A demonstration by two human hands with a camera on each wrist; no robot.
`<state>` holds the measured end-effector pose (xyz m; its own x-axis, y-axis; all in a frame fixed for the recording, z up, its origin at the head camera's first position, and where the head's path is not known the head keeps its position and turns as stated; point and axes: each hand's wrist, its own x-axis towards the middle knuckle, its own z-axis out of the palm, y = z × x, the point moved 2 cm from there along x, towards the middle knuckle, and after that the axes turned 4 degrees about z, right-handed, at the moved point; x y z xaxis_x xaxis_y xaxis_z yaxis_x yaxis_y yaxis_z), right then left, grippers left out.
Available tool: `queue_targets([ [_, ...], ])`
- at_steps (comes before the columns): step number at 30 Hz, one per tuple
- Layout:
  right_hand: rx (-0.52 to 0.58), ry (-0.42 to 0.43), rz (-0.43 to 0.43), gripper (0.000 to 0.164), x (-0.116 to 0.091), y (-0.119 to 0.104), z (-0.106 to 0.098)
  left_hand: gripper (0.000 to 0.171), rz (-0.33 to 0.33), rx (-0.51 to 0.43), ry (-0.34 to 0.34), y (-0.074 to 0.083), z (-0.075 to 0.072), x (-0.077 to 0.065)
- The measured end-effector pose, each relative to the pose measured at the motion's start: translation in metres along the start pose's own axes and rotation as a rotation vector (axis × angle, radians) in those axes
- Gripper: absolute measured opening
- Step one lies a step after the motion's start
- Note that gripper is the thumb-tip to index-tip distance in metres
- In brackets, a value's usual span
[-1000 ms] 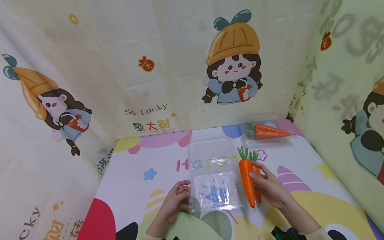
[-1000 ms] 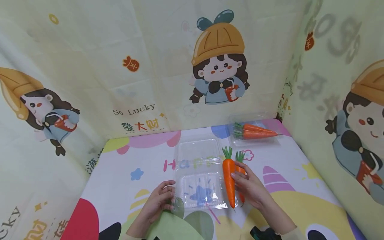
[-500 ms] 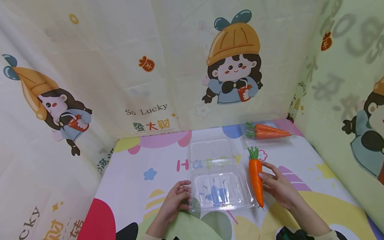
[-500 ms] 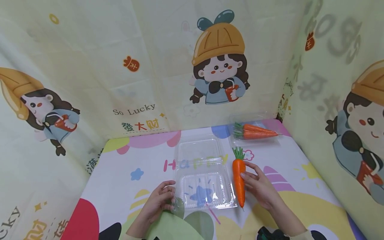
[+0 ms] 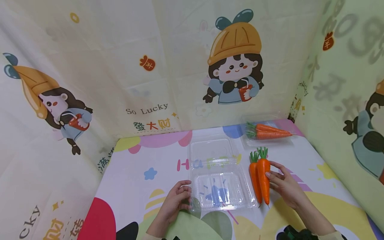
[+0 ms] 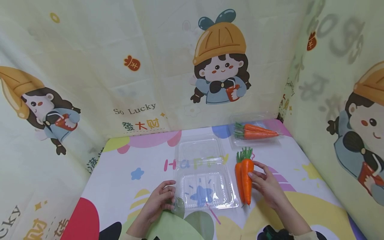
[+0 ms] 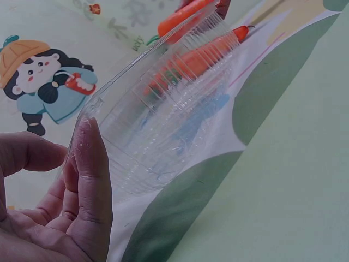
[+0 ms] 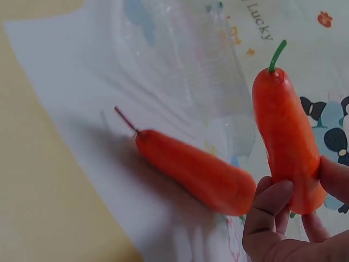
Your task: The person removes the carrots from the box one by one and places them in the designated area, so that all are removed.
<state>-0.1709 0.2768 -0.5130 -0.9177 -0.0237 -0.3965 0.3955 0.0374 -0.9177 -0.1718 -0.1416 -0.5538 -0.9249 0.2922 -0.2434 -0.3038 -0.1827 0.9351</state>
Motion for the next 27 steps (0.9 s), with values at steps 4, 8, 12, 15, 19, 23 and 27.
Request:
queue_targets([
  [4,-0.046,0.026,-0.001,0.073,0.003,0.004,-0.006,0.053,-0.002,0.002,0.001,0.000,0.000,-0.001],
  [8,-0.100,0.055,-0.007,0.077,0.006,0.008,-0.010,0.052,-0.001,0.005,0.001,0.000,0.000,-0.001],
  [12,-0.170,0.088,0.003,0.079,0.009,0.011,-0.013,0.052,0.001,0.006,-0.001,0.001,0.000,-0.001],
  [15,-0.223,0.109,0.010,0.080,0.010,0.011,-0.014,0.053,-0.002,0.005,0.000,0.001,0.000,-0.001],
  [19,-0.279,0.132,0.008,0.079,0.012,0.012,-0.014,0.053,-0.004,0.006,0.000,0.001,-0.001,0.000],
  [23,-0.311,0.145,0.012,0.078,0.014,0.013,-0.014,0.053,-0.001,0.008,-0.003,0.001,-0.001,0.000],
  [27,-0.335,0.149,0.005,0.077,0.016,0.013,-0.014,0.053,-0.001,0.008,-0.004,0.000,-0.001,0.000],
])
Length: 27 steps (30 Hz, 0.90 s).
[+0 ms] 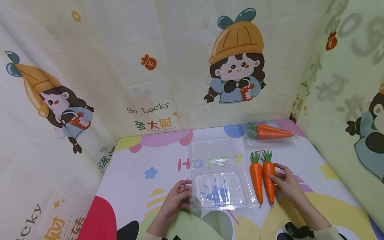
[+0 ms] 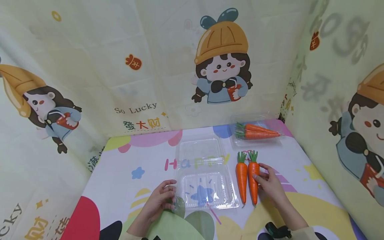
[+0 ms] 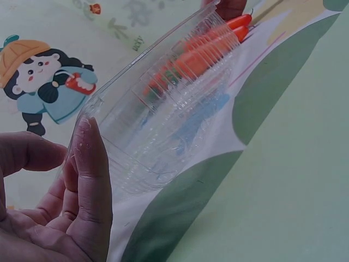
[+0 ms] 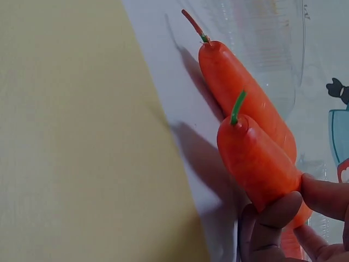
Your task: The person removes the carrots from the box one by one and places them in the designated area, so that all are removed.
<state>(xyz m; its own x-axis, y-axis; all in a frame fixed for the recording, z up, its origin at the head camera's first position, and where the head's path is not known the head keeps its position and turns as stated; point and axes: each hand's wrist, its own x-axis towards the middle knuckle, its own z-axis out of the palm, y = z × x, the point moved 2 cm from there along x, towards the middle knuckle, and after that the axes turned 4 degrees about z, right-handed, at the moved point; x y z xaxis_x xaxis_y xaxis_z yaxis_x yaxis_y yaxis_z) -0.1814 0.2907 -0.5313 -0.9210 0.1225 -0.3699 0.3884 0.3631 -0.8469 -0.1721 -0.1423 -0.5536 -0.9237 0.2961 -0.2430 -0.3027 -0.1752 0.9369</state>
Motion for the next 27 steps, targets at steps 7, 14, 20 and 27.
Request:
queue_targets([
  [7,-0.035,0.012,-0.024,0.075,0.0016,-0.0010,0.0035,0.052,0.004,-0.006,0.000,-0.0002,-0.0004,-0.0003],
  [14,-0.050,0.044,-0.075,0.066,-0.0006,-0.0009,0.0062,0.051,0.010,-0.013,-0.007,0.0000,0.0004,-0.0012],
  [20,-0.073,0.041,-0.081,0.065,-0.0017,-0.0025,0.0038,0.051,0.010,-0.017,-0.004,0.0007,0.0010,-0.0020],
  [27,-0.088,0.053,-0.085,0.066,-0.0002,-0.0018,0.0010,0.051,0.012,-0.006,0.005,0.0008,0.0015,-0.0026],
])
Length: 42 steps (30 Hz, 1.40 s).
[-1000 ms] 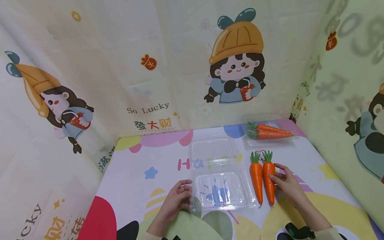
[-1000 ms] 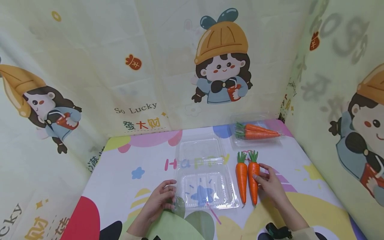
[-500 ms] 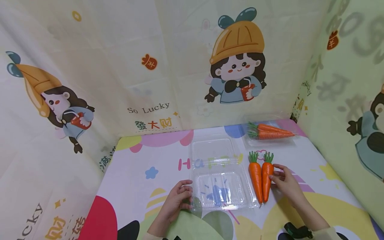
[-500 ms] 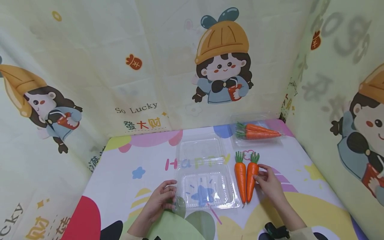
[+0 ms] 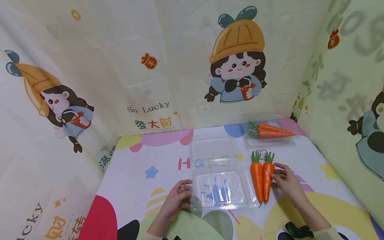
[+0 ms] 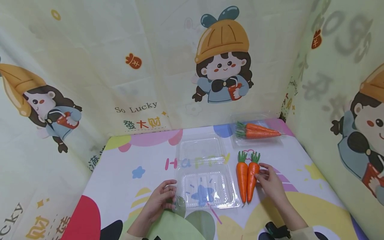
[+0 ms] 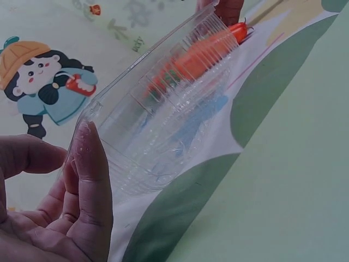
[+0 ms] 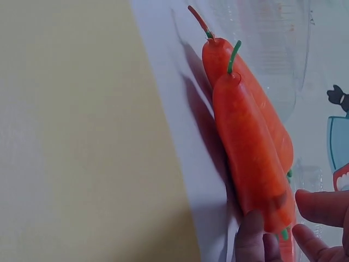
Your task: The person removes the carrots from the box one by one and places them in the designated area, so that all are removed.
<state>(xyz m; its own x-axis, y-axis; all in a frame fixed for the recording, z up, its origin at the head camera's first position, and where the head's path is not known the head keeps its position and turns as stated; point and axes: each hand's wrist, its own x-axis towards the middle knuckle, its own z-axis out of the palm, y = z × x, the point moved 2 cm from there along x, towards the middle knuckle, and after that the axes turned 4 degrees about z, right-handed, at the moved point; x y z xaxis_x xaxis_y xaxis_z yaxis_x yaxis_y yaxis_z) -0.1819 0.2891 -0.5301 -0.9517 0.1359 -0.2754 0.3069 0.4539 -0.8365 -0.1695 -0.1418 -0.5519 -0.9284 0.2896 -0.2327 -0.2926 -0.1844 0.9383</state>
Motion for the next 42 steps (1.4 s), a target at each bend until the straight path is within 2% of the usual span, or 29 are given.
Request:
queue_targets([
  [6,0.012,0.017,-0.014,0.065,0.000,-0.002,-0.002,0.052,0.018,0.041,0.032,0.002,0.002,-0.004],
  [9,0.001,0.039,-0.018,0.064,0.000,-0.003,-0.004,0.050,0.036,0.110,0.072,0.005,0.004,-0.006],
  [12,-0.019,0.063,-0.024,0.063,0.001,-0.003,-0.006,0.045,0.074,0.246,0.151,0.010,0.009,-0.007],
  [17,-0.070,0.125,-0.053,0.058,0.003,-0.003,-0.011,0.034,0.175,0.514,0.362,0.018,0.025,-0.005],
  [20,-0.091,0.163,-0.081,0.055,0.004,-0.002,-0.012,0.034,0.202,0.555,0.438,0.021,0.035,-0.003],
  [26,-0.129,0.204,-0.130,0.050,0.007,-0.002,-0.015,0.044,0.209,0.542,0.460,0.020,0.038,-0.002],
  [31,-0.181,0.226,-0.154,0.047,0.010,-0.004,-0.021,0.050,0.227,0.606,0.484,0.017,0.037,-0.003],
  [34,-0.195,0.247,-0.177,0.046,0.015,-0.007,-0.025,0.047,0.310,0.693,0.528,0.021,0.040,-0.003],
  [37,-0.203,0.287,-0.204,0.045,0.021,-0.011,-0.028,0.040,0.425,0.803,0.543,0.027,0.048,-0.004],
  [39,-0.203,0.324,-0.219,0.044,0.025,-0.013,-0.029,0.035,0.488,0.868,0.510,0.031,0.057,-0.004],
  [42,-0.216,0.386,-0.242,0.042,0.032,-0.015,-0.034,0.029,0.564,0.951,0.406,0.032,0.072,-0.004],
])
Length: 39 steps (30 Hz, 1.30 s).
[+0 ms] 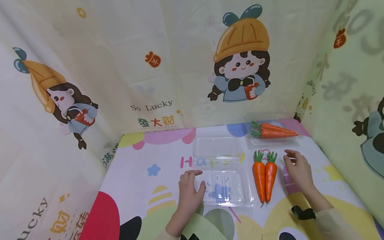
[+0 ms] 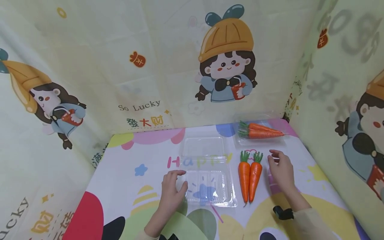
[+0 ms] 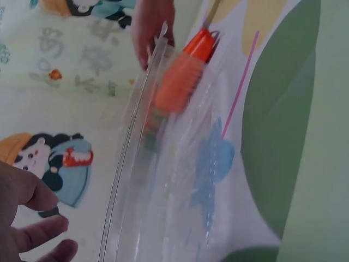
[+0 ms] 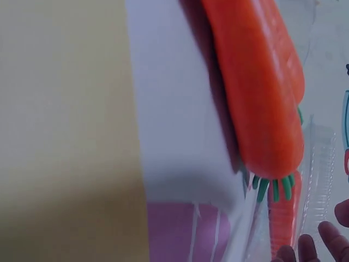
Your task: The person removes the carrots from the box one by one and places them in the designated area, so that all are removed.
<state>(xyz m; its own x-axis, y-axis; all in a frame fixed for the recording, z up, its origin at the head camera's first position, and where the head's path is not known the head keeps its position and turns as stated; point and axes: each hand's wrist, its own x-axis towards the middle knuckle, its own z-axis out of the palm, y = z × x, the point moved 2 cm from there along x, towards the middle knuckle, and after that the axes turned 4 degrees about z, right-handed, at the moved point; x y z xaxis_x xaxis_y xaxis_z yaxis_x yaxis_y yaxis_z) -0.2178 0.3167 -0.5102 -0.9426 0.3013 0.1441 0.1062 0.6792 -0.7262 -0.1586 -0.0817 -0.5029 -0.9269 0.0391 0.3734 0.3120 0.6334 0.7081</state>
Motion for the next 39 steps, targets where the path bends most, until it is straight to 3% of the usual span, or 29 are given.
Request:
queue_targets([
  [5,-0.004,0.057,-0.017,0.042,0.018,0.002,-0.005,0.022,0.187,0.021,-0.137,0.018,0.016,-0.004],
  [11,-0.049,0.122,0.032,0.048,0.045,0.010,-0.011,0.016,0.378,0.056,-0.295,0.034,0.036,-0.012],
  [16,-0.092,0.210,-0.053,0.042,0.071,0.013,-0.010,0.018,0.484,0.073,-0.382,0.043,0.052,-0.019],
  [22,-0.114,0.240,-0.201,0.037,0.092,0.015,-0.004,0.018,0.553,0.125,-0.394,0.050,0.065,-0.024],
  [25,-0.163,0.210,-0.252,0.036,0.099,0.016,-0.004,0.017,0.577,0.144,-0.398,0.052,0.068,-0.024],
  [29,-0.244,0.152,-0.236,0.037,0.103,0.019,-0.004,0.015,0.593,0.171,-0.415,0.054,0.068,-0.024],
  [34,-0.182,0.104,-0.214,0.037,0.104,0.019,-0.004,0.014,0.595,0.175,-0.395,0.054,0.066,-0.025],
  [39,-0.144,0.100,-0.250,0.033,0.105,0.019,-0.002,0.016,0.605,0.178,-0.359,0.050,0.066,-0.026],
])
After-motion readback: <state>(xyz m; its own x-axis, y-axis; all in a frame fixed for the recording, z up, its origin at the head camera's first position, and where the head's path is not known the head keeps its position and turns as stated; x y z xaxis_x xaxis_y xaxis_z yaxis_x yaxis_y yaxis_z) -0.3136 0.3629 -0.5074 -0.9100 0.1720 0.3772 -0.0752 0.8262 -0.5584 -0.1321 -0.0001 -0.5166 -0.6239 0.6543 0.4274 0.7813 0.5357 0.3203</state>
